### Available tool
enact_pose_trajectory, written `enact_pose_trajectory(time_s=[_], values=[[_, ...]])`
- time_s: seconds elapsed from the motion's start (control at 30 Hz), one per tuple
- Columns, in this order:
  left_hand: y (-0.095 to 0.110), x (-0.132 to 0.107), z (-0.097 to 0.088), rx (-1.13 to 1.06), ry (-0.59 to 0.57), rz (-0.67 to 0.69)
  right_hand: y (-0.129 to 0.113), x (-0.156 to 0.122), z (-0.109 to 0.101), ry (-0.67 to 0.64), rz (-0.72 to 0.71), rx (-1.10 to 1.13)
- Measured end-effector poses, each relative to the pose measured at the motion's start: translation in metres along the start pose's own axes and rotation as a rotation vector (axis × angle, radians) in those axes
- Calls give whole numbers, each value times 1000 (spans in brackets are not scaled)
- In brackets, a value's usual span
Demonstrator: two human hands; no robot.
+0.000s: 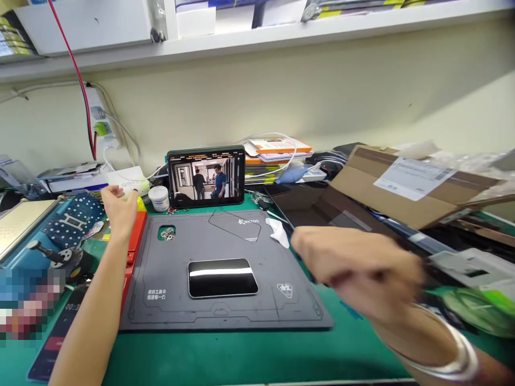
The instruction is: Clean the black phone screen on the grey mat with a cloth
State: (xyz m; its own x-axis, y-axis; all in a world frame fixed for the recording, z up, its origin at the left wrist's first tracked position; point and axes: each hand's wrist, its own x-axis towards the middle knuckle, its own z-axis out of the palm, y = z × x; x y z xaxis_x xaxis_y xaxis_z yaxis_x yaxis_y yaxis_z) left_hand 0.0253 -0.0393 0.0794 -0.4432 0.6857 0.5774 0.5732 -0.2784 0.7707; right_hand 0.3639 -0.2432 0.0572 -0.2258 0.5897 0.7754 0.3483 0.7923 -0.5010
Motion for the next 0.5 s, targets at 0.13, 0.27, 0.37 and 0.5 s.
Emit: enact_pose_trajectory(time_s=[0.13,0.27,0.37,0.5], values=[[-43,8,6,122,-68,-72,44,-1,25,6,39,-40],[-62,4,8,252,-112,-93,63,-20,33,-53,60,-82],[-73,2,13,320,-170,-120,58,-28,30,-75,62,-80],[-88,6,17,359,-256,-150,48,-31,29,-86,52,-46]])
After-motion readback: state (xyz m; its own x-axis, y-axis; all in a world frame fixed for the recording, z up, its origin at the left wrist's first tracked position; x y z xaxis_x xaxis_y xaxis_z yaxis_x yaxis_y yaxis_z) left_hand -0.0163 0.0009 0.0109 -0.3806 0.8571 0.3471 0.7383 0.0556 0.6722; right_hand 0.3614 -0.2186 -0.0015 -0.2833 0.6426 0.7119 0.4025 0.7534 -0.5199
